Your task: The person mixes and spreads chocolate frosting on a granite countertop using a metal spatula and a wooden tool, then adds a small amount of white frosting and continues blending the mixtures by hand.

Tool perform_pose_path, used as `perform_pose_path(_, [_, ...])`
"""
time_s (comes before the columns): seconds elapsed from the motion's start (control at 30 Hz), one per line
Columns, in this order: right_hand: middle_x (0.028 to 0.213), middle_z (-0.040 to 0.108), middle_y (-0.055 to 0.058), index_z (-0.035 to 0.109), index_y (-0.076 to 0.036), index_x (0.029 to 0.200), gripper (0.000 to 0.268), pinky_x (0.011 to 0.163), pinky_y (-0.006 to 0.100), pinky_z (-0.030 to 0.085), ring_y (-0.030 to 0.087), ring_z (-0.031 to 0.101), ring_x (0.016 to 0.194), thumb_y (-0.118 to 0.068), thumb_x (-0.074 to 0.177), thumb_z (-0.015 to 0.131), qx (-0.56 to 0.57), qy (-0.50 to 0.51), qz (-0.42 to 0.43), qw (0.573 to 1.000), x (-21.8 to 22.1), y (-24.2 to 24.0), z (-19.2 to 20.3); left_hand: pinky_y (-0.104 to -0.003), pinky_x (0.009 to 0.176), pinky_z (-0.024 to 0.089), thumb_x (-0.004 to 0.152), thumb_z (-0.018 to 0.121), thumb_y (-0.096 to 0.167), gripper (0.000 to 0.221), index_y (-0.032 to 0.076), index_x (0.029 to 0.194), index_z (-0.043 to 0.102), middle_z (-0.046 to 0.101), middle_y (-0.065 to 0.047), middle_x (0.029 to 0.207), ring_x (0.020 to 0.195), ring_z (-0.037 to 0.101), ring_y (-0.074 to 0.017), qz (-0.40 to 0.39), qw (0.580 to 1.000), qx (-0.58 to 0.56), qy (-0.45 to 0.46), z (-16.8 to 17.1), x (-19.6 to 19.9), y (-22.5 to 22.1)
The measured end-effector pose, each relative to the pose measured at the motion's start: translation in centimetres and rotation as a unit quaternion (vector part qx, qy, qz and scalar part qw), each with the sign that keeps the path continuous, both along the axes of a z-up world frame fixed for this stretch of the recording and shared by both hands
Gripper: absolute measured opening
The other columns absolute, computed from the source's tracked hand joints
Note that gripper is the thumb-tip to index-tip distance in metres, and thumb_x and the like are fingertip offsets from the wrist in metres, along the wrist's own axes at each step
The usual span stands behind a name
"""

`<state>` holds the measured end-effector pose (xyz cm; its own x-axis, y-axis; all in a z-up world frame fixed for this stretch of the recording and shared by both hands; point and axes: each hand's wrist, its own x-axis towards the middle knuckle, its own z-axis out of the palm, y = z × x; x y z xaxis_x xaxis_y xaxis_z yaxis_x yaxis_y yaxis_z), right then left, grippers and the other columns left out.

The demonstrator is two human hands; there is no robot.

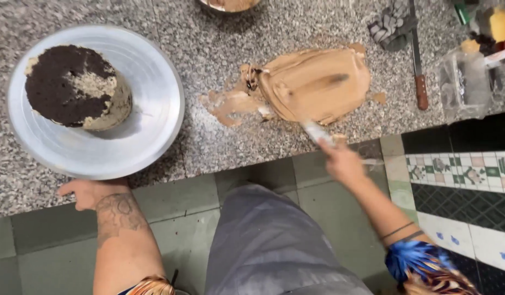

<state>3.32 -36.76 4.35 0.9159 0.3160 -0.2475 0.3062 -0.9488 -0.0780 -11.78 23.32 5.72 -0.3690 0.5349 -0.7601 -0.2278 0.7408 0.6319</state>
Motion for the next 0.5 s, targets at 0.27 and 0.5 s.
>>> perform_pose_path(0.27, [0.129, 0.071, 0.021, 0.066, -0.003, 0.14, 0.043, 0.093, 0.047, 0.05, 0.038, 0.067, 0.116, -0.022, 0.101, 0.065, 0.328, -0.118, 0.059, 0.936, -0.3, -3.9, -5.9, -0.046, 0.093, 0.062, 0.09, 0.037, 0.069, 0.078, 0.006, 0.128, 0.064, 0.078, -0.012, 0.122, 0.109, 0.074, -0.0304, 0.007, 0.993, -0.034, 0.116, 0.3, 0.8, 0.9])
perform_pose_path(0.5, [0.09, 0.069, 0.028, 0.069, 0.002, 0.095, 0.041, 0.071, 0.05, 0.052, 0.035, 0.066, 0.076, -0.033, 0.113, 0.058, 0.232, 0.054, -0.244, 0.94, 7.7, -11.4, -4.4, -0.053, 0.09, 0.064, 0.088, 0.04, 0.069, 0.074, 0.01, 0.13, 0.059, 0.073, -0.009, 0.124, 0.11, 0.073, -0.0323, 0.014, 0.994, -0.039, 0.104, -1.6, 0.1, 1.1])
